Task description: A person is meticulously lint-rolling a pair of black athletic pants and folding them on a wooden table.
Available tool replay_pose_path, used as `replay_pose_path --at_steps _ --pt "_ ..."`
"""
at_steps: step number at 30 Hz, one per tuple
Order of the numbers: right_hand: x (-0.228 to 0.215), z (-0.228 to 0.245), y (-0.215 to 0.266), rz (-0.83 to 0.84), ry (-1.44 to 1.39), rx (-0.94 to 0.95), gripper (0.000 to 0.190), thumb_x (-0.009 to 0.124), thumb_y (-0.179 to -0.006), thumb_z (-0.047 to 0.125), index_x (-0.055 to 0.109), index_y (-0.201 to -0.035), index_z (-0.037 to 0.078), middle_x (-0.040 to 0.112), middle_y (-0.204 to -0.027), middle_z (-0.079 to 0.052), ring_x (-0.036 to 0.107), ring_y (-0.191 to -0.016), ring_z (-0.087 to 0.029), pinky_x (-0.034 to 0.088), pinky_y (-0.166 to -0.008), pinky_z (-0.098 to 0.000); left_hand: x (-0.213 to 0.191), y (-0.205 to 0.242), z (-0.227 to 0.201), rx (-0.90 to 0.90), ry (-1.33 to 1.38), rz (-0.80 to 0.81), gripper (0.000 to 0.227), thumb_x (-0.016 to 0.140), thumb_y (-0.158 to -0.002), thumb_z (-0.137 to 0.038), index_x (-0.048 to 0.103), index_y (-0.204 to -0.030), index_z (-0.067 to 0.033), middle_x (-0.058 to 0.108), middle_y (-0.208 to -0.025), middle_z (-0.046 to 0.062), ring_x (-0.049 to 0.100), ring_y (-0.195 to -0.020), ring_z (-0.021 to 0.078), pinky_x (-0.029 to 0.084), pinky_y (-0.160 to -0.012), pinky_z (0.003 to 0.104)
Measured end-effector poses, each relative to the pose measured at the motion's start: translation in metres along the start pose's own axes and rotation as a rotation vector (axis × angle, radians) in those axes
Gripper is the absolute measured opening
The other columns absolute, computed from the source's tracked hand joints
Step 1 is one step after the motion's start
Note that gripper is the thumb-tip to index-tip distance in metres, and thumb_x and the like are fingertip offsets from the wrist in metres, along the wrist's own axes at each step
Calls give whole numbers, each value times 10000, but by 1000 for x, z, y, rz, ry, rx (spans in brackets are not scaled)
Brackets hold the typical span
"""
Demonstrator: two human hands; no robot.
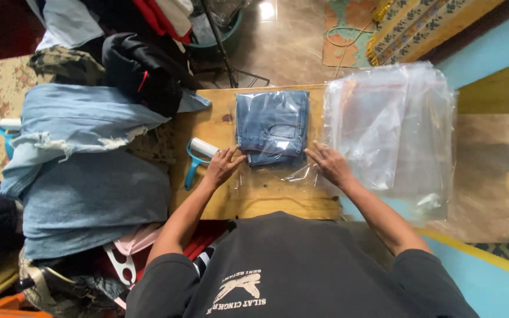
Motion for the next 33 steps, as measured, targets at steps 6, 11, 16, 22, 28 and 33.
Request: replay_pose_path --at_steps 6,11,16,22,28,33 --pt "16 -10 8 -257 -236 -35 237 715 -871 187 738 -1078 300 696 -1084 -49 702 -966 -240 555 -837 -375 34 24 34 -269 368 33 142 715 -907 -222 757 -1033 -272 720 -1116 35 715 -1013 267 582 -846 344" --pt "21 -45 37 -193 -521 337 301 691 -874 178 762 -1126 327 712 -1206 10 695 -1011 -261 541 -929 -382 18 30 39 -605 672 3 161 673 -977 -260 792 -1082 -232 777 -1085 39 734 -1028 268 579 -901 367" --pt "5 -29 32 -80 -457 382 528 774 -787 209 684 -1290 343 629 -1346 -51 682 -995 -307 571 -872 -413 13 30 33 -724 717 -38 128 682 -981 -187 798 -1031 -164 788 -982 79 747 -966 279 588 -864 369" --pt "4 -5 10 -168 -218 60 333 799 -827 305 718 -1142 379 638 -1304 7 657 -1069 -246 539 -806 -393 8 13 -4 -194 132 28 392 858 -696 -287 698 -1051 -339 666 -1183 -5 675 -1016 251 556 -814 367" --pt "-5 -45 -31 36 -970 482 192 754 -938 244 775 -934 53 748 -943 -214 679 -981 -466 518 -894 -528 27 12 48 -807 547 191 317 606 -988 -401 678 -769 -183 685 -773 82 675 -886 333 558 -840 472" --pt "112 -81 -6 355 -1059 955 374 708 -922 467 789 -767 137 688 -655 -120 668 -608 -250 533 -591 -380 103 50 67 -1279 700 401 358 545 -904 -411 781 -850 -147 752 -889 111 705 -983 375 520 -884 493"
Point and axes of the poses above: each hand's wrist, its own y-axis away from the middle knuckle, its own x-axis out of the palm, z = x × y, the point moved 9 cm from there along -y, towards the middle knuckle
